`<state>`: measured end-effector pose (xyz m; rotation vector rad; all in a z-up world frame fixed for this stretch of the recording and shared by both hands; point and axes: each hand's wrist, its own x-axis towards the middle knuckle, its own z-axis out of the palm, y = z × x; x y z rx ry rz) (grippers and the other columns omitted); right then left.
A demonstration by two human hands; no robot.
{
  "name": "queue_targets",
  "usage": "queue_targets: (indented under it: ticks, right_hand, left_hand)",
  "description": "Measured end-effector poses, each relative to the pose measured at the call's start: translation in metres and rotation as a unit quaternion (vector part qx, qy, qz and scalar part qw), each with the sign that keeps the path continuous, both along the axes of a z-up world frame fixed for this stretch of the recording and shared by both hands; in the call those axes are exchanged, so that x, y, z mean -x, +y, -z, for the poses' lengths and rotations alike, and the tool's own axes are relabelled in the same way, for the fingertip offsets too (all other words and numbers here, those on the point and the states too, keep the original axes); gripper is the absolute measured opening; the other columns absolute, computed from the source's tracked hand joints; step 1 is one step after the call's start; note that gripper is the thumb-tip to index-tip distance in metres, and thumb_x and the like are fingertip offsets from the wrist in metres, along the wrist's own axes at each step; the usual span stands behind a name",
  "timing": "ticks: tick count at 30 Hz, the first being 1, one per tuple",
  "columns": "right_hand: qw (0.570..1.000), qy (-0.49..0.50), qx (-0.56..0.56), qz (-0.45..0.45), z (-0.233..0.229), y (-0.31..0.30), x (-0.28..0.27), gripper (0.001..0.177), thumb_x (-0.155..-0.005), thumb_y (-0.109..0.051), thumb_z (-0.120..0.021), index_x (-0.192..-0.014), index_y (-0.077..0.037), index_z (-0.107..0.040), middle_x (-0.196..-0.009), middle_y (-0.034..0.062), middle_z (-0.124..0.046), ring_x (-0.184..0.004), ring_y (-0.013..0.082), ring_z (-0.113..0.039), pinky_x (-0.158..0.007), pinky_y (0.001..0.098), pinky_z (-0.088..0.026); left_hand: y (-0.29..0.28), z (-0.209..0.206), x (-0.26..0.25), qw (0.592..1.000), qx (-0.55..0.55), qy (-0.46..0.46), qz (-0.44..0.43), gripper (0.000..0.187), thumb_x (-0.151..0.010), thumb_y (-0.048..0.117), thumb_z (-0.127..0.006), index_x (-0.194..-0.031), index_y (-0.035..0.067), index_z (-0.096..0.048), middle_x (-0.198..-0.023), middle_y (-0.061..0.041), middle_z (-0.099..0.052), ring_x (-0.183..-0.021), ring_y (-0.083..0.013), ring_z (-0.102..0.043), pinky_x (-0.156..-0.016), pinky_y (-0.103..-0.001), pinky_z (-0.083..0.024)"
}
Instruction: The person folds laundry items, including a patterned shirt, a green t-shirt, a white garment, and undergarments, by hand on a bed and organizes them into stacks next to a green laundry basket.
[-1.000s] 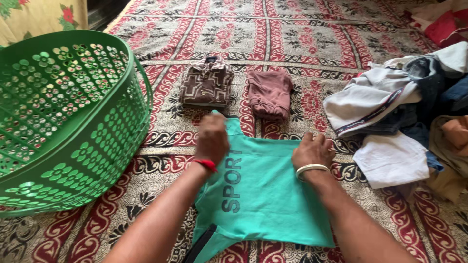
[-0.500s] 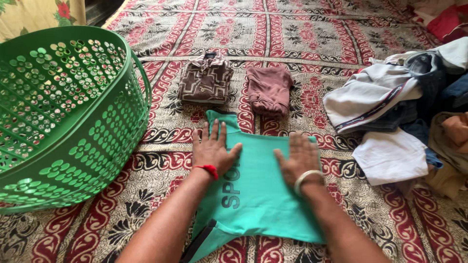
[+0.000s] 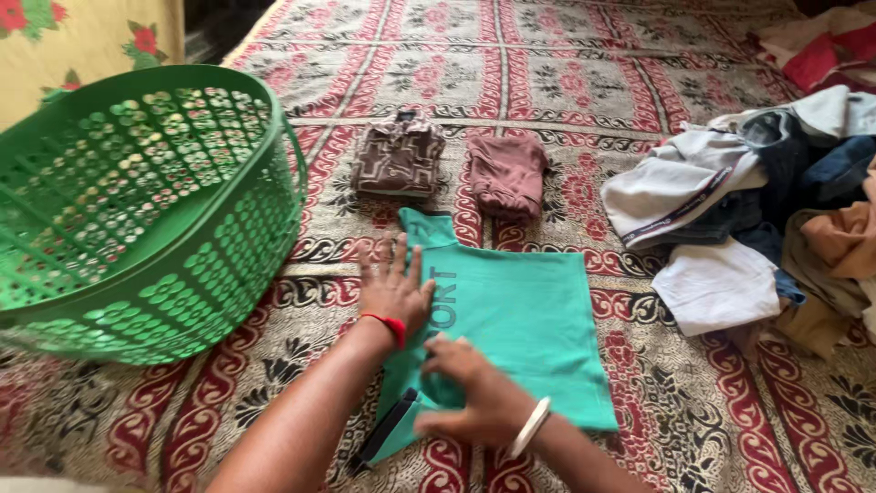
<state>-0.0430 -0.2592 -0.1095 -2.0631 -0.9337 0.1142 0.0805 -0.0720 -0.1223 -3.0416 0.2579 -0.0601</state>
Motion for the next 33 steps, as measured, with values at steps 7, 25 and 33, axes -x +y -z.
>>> queue_targets:
  ticks: [7, 25, 33]
  right_hand:
    - [0.988, 0.069, -0.033, -0.136, 0.005, 0.006, 0.047, 0.021, -0.078, -0.011, -0.078, -0.088, -0.006, -0.061, -0.120, 0.0154, -0.070, -0.119, 0.0289, -0.066, -0.103, 0.0381, -0.055]
    - [0.861, -0.227, 0.310, 0.333, 0.061, -0.059, 0.018, 0.090, -0.098, -0.068, -0.032, -0.158, -0.003, -0.016, -0.164, 0.0253, -0.007, -0.152, 0.0401, -0.001, -0.122, 0.0539, -0.001]
    - [0.740, 0.209, 0.471, 0.433, -0.024, -0.091, 0.019, 0.105, -0.096, -0.075, -0.039, -0.162, -0.003, -0.002, -0.168, 0.0211, 0.007, -0.156, 0.0366, 0.010, -0.123, 0.0491, 0.005]
  left_hand:
    - [-0.002, 0.030, 0.054, 0.956, 0.177, -0.065, 0.225, 0.059, -0.105, 0.033, -0.038, -0.157, 0.005, -0.039, -0.165, -0.021, -0.035, -0.155, -0.0355, -0.029, -0.128, -0.044, -0.019]
    - [0.019, -0.008, 0.137, 0.979, 0.116, -0.007, 0.166, 0.106, -0.091, 0.075, -0.039, -0.156, -0.006, -0.015, -0.165, -0.025, -0.015, -0.155, -0.0318, -0.007, -0.122, -0.048, -0.001]
    - [0.025, -0.075, 0.160, 0.968, -0.027, 0.212, 0.128, 0.140, -0.074, 0.096, -0.045, -0.160, -0.004, 0.002, -0.168, -0.028, 0.005, -0.157, -0.0384, 0.009, -0.120, -0.053, 0.011]
